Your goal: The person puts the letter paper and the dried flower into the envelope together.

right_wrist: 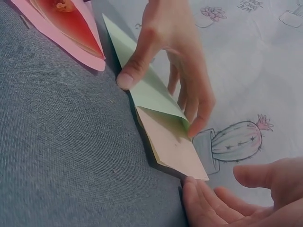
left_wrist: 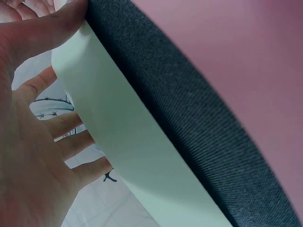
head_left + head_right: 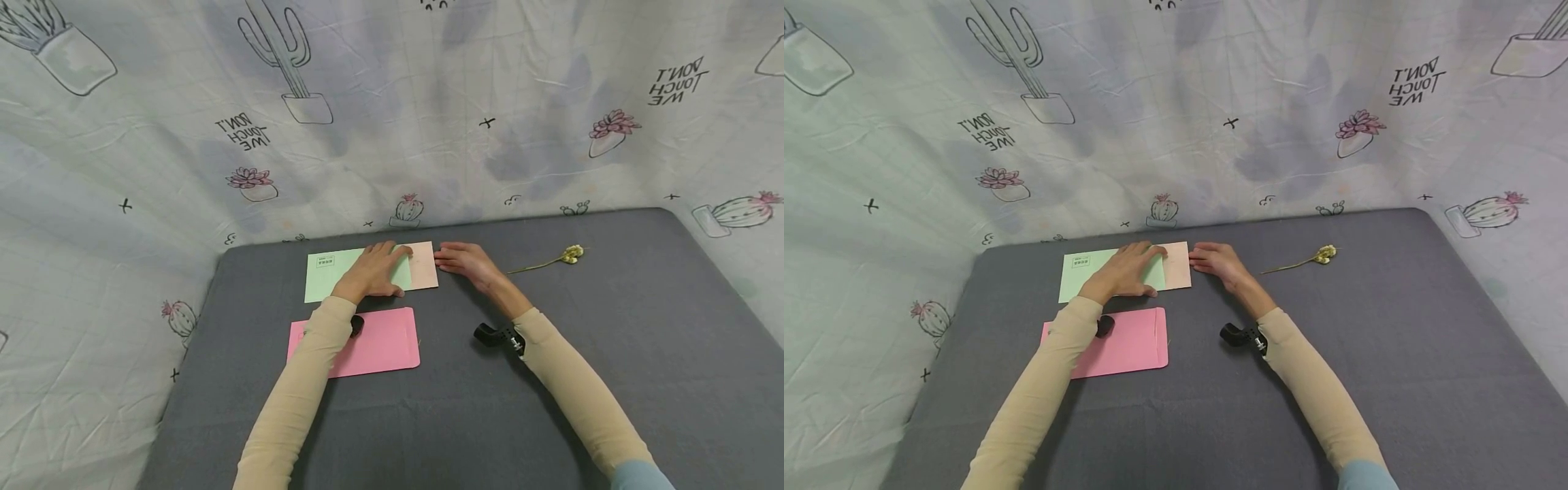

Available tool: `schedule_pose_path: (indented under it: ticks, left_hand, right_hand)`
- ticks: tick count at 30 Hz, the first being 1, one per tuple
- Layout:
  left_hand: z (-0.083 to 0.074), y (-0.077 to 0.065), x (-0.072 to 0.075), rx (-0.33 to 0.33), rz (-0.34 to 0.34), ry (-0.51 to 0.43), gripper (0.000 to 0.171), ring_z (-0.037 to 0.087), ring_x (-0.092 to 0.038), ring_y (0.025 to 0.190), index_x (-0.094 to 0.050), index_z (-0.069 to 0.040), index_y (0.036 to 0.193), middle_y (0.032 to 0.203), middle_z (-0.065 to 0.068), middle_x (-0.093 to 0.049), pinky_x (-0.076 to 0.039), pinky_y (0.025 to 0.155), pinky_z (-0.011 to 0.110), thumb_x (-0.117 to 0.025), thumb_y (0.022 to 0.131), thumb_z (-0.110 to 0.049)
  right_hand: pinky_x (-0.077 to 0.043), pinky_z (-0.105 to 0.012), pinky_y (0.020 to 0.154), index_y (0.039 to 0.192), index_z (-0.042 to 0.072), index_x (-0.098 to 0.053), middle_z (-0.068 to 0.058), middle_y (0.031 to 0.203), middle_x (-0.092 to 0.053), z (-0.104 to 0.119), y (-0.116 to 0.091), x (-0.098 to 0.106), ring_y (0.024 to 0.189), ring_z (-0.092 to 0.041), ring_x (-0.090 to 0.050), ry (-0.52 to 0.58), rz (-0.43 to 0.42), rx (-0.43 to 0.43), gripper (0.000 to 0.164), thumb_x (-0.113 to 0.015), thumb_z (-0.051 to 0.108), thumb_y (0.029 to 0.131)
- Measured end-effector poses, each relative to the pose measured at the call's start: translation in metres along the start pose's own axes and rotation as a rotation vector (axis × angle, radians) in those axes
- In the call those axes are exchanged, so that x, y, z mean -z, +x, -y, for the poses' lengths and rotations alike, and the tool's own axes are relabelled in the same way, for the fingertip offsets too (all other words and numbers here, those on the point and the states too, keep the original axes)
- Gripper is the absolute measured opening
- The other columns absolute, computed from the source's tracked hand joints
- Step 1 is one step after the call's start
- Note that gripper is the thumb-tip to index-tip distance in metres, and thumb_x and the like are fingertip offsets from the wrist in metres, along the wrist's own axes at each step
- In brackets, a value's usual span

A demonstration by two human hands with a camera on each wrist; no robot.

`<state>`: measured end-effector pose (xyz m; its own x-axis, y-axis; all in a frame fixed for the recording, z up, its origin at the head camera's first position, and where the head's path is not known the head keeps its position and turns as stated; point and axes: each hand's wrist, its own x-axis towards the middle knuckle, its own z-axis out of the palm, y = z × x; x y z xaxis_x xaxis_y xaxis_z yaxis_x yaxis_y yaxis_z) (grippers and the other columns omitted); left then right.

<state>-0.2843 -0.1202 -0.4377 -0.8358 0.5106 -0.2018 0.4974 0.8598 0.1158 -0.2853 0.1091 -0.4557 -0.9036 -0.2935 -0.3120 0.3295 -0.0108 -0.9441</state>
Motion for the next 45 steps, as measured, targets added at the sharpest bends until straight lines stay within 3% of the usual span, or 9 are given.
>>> schedule_pose_path:
  ticks: [8,20,34,37,40,45]
  left_hand:
    - [-0.006,-0.006,0.0,0.017,0.008,0.005,0.079,0.033,-0.037,0.136,-0.038,-0.026,0.145,0.148,0.013,-0.038,-0.025,0.114,0.051,-0.079,0.08,-0.045]
    - [-0.013,-0.012,-0.001,0.019,0.007,0.005,0.084,0.034,-0.037,0.137,-0.036,-0.025,0.149,0.149,0.014,-0.038,-0.025,0.114,0.051,-0.079,0.079,-0.045]
    - [-0.013,-0.013,-0.002,0.018,-0.002,-0.008,0.083,0.034,-0.035,0.138,-0.037,-0.025,0.148,0.15,0.015,-0.037,-0.024,0.114,0.051,-0.079,0.079,-0.043]
    - [-0.013,-0.013,-0.002,0.021,0.001,-0.004,0.083,0.034,-0.035,0.138,-0.037,-0.025,0.148,0.15,0.015,-0.037,-0.024,0.114,0.051,-0.079,0.079,-0.044]
    - [-0.012,-0.012,-0.002,0.012,0.0,-0.005,0.084,0.034,-0.036,0.137,-0.037,-0.025,0.148,0.149,0.015,-0.038,-0.025,0.114,0.051,-0.08,0.079,-0.044]
    - [-0.01,-0.012,-0.002,0.003,-0.001,-0.012,0.083,0.033,-0.037,0.137,-0.037,-0.025,0.148,0.148,0.014,-0.039,-0.025,0.114,0.05,-0.08,0.079,-0.044]
  right_hand:
    - [-0.049,-0.034,0.097,0.145,-0.008,-0.037,-0.029,0.137,-0.051,0.0,-0.005,-0.01,0.126,-0.037,-0.052,-0.04,0.027,-0.025,0.047,-0.049,0.003,0.101]
    - [-0.048,-0.038,0.098,0.145,-0.01,-0.034,-0.031,0.136,-0.051,-0.001,-0.01,-0.022,0.124,-0.04,-0.052,-0.039,0.159,-0.03,0.047,-0.047,0.008,0.103]
    - [-0.051,-0.033,0.093,0.143,-0.009,-0.039,-0.029,0.134,-0.054,-0.005,-0.007,-0.037,0.119,-0.032,-0.06,-0.016,0.124,-0.062,0.046,-0.05,0.007,0.102]
    - [-0.05,-0.035,0.096,0.143,-0.01,-0.039,-0.03,0.134,-0.053,-0.004,-0.011,-0.032,0.121,-0.036,-0.057,-0.028,0.106,-0.004,0.045,-0.049,0.007,0.102]
    - [-0.05,-0.039,0.097,0.14,-0.01,-0.044,-0.03,0.131,-0.055,-0.001,-0.019,-0.018,0.12,-0.039,-0.057,-0.163,0.046,0.148,0.042,-0.05,0.008,0.102]
    - [-0.047,-0.048,0.097,0.131,-0.005,-0.056,-0.024,0.129,-0.059,0.011,-0.038,0.026,0.117,-0.04,-0.057,-0.641,-0.078,0.41,0.035,-0.057,0.009,0.099]
